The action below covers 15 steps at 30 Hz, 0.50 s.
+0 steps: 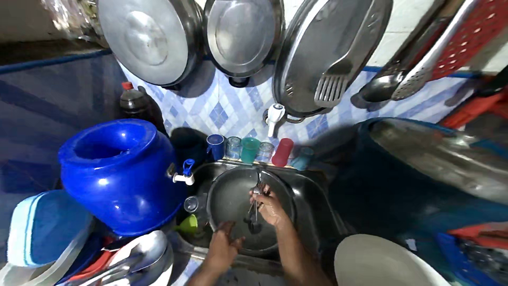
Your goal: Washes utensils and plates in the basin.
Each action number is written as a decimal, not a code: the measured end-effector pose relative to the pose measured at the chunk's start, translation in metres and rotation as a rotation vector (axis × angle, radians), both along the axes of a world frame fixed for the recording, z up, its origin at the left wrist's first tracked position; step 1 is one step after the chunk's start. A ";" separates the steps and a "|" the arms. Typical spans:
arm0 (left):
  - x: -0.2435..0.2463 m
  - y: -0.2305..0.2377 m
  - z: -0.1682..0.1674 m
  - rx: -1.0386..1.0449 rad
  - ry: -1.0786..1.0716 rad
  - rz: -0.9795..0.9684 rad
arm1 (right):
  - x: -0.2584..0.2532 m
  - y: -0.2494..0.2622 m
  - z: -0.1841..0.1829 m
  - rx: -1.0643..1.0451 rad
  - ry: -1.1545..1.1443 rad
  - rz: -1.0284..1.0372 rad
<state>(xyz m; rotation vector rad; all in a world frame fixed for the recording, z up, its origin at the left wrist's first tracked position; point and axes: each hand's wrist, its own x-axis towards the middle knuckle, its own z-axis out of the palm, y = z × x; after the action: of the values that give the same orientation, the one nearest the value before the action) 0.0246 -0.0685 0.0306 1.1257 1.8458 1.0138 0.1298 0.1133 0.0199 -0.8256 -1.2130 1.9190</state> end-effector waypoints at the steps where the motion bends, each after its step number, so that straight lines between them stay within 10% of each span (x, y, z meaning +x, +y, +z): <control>1: 0.005 0.015 -0.009 0.017 0.039 0.012 | -0.002 -0.001 0.001 -0.036 0.057 -0.033; 15: 0.005 0.091 -0.058 0.142 -0.582 -0.376 | 0.008 0.029 0.042 0.083 -0.018 -0.237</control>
<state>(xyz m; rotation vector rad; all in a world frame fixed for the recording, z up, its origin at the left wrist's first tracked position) 0.0291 0.0223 -0.0277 1.0619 1.0726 1.1100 0.1381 0.1420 0.0614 -0.9019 -1.1427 1.6630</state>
